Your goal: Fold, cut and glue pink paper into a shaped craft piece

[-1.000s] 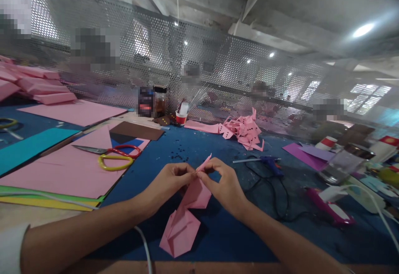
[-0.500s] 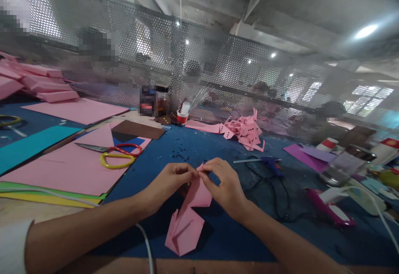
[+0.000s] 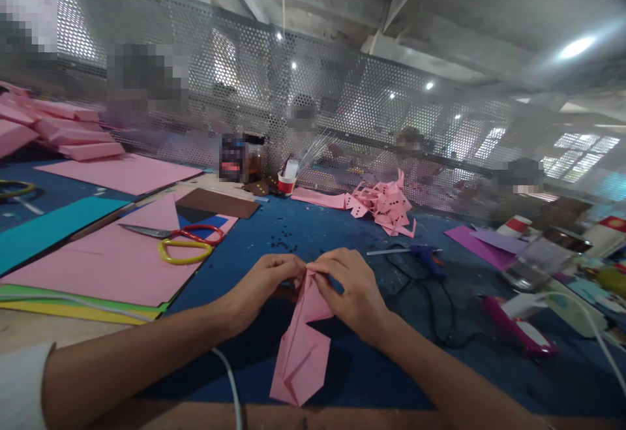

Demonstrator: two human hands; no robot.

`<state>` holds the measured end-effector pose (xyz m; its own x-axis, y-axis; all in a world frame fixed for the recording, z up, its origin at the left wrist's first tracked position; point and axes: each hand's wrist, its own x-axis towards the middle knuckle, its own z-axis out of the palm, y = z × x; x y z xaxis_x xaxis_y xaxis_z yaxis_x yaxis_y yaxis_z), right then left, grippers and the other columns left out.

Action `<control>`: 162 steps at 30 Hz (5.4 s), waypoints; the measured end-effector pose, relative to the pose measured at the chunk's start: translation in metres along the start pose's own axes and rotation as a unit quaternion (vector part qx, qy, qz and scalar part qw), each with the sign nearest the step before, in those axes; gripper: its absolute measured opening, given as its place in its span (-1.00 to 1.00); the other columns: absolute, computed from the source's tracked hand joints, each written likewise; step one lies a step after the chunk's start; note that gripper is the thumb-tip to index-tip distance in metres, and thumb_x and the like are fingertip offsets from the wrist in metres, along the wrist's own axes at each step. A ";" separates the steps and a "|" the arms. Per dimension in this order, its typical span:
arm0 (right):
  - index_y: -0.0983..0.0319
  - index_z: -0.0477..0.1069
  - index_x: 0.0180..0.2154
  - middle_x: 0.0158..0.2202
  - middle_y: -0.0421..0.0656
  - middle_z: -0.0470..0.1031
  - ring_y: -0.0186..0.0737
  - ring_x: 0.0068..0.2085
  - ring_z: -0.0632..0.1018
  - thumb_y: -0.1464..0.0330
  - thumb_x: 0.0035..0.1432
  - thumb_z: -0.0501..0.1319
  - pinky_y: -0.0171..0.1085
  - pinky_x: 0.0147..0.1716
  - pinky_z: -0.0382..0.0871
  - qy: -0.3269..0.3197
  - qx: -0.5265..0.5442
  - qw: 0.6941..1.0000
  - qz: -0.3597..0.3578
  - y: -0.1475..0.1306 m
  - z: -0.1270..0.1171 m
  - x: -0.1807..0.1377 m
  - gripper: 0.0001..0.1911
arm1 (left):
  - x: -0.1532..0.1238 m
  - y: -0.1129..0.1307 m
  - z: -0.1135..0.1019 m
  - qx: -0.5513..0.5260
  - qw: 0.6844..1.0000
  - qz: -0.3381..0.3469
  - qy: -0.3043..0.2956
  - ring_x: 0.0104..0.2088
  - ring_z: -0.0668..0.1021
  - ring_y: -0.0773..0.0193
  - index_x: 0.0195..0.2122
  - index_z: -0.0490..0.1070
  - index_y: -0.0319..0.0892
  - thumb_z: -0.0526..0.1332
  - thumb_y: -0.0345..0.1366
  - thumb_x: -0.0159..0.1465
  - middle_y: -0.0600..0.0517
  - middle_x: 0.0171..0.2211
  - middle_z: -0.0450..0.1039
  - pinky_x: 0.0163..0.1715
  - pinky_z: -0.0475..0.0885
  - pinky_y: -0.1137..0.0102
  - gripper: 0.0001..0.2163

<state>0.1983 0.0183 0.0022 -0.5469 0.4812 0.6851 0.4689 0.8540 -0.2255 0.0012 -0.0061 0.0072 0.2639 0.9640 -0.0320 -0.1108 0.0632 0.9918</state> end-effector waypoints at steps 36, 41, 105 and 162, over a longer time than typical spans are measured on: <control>0.23 0.52 -0.33 -0.35 -0.19 0.58 -0.27 -0.31 0.54 0.31 0.18 0.28 -0.30 -0.26 0.39 -0.025 0.268 0.915 0.301 0.005 -0.003 0.010 -0.89 | 0.002 0.000 -0.002 0.061 0.997 -0.036 -0.032 -0.48 0.46 0.33 -0.46 0.47 -0.24 0.35 0.03 0.14 0.09 -0.52 0.40 -0.42 0.38 0.44 -0.63; 0.24 0.51 -0.34 -0.38 -0.19 0.55 -0.27 -0.35 0.49 0.24 0.17 0.28 -0.31 -0.34 0.34 0.008 0.284 0.901 0.329 0.016 -0.006 0.011 -0.81 | 0.001 0.009 -0.011 0.061 0.993 -0.046 -0.089 -0.29 0.52 0.23 -0.29 0.56 -0.23 0.22 -0.04 0.29 -0.01 -0.31 0.51 -0.28 0.43 0.40 -0.68; 0.22 0.48 -0.36 -0.38 -0.20 0.53 -0.27 -0.34 0.47 0.27 0.20 0.26 -0.29 -0.31 0.33 0.038 0.247 0.919 0.306 0.012 -0.014 0.014 -0.84 | 0.012 -0.002 -0.025 0.127 0.979 -0.034 -0.155 -0.45 0.50 0.34 -0.30 0.53 -0.22 0.39 -0.04 0.17 0.10 -0.45 0.49 -0.43 0.44 0.47 -0.69; 0.23 0.25 -0.51 -0.51 -0.29 0.14 -0.35 -0.44 0.20 0.06 0.36 0.06 -0.32 -0.47 0.04 -0.026 0.276 0.917 0.288 0.012 -0.006 0.008 -0.52 | 0.011 0.002 -0.025 0.164 0.980 0.006 -0.114 -0.46 0.41 0.37 -0.34 0.50 -0.24 0.35 -0.06 0.20 0.12 -0.48 0.43 -0.43 0.28 0.49 -0.70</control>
<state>0.2039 0.0308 0.0092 -0.3586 0.8801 0.3113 0.2755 0.4184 -0.8655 -0.0203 0.0112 0.0062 0.4753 0.8794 -0.0280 0.1891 -0.0710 0.9794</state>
